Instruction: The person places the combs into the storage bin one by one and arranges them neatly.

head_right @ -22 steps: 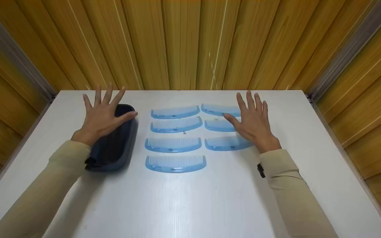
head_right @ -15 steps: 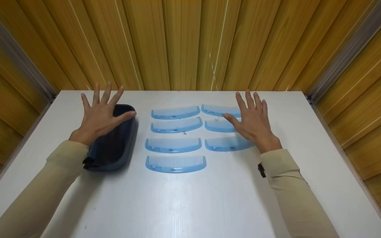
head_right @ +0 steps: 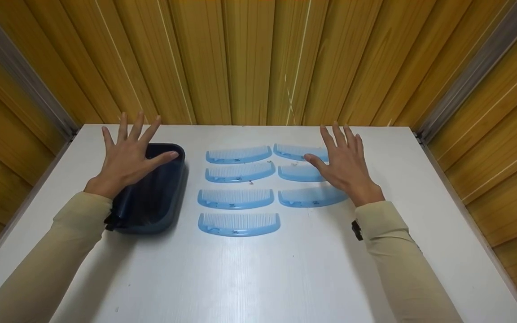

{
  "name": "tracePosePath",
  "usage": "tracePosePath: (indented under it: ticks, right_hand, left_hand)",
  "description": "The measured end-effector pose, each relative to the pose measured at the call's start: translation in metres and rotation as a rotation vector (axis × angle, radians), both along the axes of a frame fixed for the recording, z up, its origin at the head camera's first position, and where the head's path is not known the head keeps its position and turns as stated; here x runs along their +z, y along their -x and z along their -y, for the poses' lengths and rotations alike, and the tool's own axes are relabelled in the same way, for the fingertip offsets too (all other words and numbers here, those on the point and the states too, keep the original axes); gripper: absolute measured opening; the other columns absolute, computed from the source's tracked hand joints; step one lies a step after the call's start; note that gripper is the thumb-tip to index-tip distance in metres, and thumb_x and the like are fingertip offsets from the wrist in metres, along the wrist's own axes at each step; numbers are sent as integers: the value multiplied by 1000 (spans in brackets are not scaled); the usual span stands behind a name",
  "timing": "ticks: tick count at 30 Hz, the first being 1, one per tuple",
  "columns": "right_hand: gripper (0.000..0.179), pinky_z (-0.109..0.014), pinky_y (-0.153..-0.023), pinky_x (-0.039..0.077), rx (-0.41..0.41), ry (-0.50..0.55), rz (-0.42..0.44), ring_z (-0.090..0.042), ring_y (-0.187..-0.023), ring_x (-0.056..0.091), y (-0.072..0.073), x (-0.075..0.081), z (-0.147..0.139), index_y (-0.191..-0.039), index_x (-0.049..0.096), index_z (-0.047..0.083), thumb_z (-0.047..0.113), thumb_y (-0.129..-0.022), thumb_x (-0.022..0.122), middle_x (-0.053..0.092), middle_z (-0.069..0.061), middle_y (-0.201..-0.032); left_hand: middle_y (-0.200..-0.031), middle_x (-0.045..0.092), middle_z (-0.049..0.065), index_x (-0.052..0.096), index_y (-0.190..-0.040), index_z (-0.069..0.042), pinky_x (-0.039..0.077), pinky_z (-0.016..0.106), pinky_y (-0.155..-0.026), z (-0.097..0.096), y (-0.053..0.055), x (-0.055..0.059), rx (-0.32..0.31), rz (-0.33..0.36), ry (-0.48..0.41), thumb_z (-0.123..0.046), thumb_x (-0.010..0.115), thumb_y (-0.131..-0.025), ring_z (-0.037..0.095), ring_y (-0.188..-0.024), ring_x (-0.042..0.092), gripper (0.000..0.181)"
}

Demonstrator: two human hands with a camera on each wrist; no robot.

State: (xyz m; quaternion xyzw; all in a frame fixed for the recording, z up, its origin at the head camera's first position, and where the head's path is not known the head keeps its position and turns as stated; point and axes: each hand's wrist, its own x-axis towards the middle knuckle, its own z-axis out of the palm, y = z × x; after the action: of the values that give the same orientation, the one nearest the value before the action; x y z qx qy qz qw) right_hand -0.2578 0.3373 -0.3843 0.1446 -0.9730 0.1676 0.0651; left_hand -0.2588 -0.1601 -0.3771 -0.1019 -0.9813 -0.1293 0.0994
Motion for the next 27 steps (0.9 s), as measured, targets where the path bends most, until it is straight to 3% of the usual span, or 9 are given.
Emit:
tracePosePath:
  ticks: [19, 27]
  right_hand:
    - [90, -66, -124, -8, 0, 16, -9, -50, -159, 1, -2, 2, -12, -169, 20, 5, 59, -105, 54, 12, -28, -173]
    - [90, -66, -124, -9, -9, 19, -8, -49, -159, -1, -3, 2, -16, -170, 19, 7, 59, -105, 55, 11, -27, -173]
  left_hand:
    - [-178, -2, 12, 14, -172, -31, -17, 74, -116, 12, 1, 6, 1, -13, -21, -88, 46, -89, 42, -160, -11, 106]
    - [-177, 0, 14, 14, -172, -31, -22, 71, -115, 18, 3, 5, 5, -7, -27, -87, 48, -89, 42, -160, -11, 106]
